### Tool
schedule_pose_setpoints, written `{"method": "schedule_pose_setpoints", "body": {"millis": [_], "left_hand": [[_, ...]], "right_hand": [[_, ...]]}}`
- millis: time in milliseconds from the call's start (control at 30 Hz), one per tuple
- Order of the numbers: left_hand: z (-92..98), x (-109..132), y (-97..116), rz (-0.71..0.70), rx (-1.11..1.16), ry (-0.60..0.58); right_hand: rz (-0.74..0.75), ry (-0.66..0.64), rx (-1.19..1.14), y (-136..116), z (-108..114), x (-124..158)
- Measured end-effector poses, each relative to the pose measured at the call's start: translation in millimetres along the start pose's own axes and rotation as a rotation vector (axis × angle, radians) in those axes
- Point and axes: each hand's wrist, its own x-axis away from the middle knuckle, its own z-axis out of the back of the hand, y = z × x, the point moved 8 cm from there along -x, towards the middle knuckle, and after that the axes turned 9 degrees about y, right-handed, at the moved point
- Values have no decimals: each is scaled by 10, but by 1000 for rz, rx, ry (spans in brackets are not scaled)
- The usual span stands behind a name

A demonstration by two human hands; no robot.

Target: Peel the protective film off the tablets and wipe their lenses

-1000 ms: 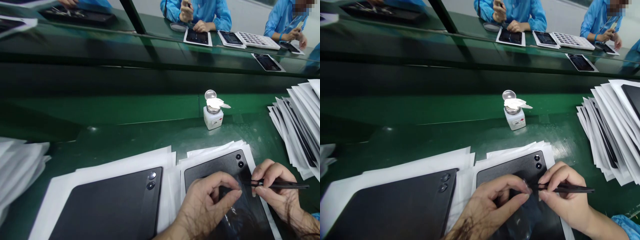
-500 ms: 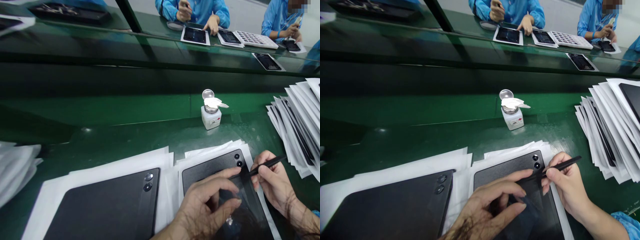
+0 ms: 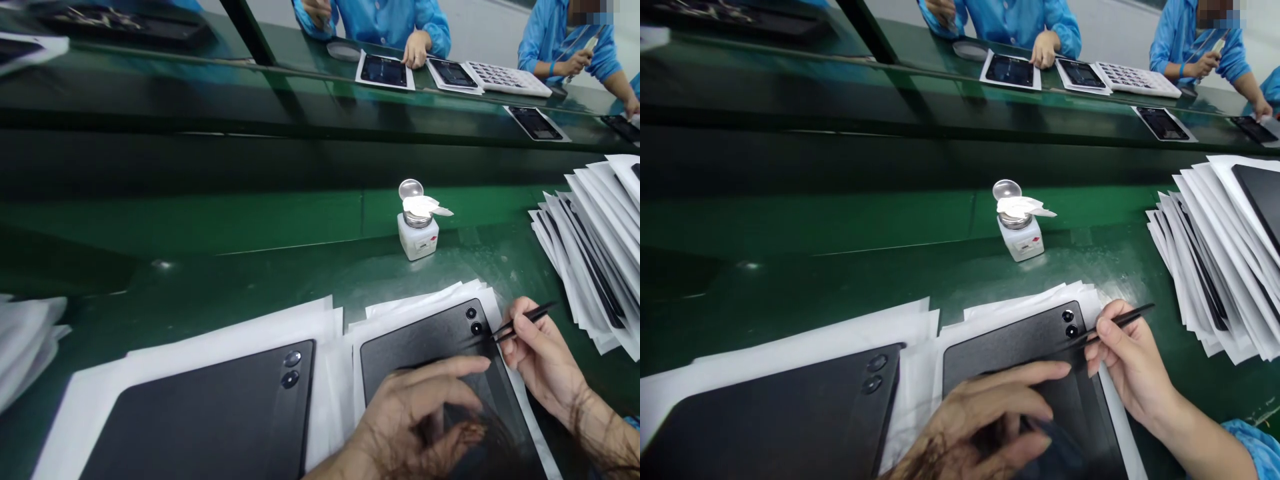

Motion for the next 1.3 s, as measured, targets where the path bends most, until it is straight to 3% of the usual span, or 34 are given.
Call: {"method": "schedule_pose_setpoints", "body": {"millis": [100,300,533,733,1000,1167,1300], "left_hand": [[-17,-54,-123,19,134,67],[-38,-30,-157,230,-7,75],[-57,-59,-187,204,5,60],[-88,-61,-272,148,3,47],[-93,-77,-153,224,-59,-21],[-92,-72,-241,164,-13,47],[-111,-73,-266,158,-18,23]], "right_hand": [[190,-50,17,-188,-50,98],[355,-233,201,-275,-173,278],[506,-206,310,-313,-162,323],[554,-167,369,-344,-167,332],[556,-174,362,-335,-159,334],[558,-147,373,-336,-154,335],[547,-154,351,-320,-147,336]]}}
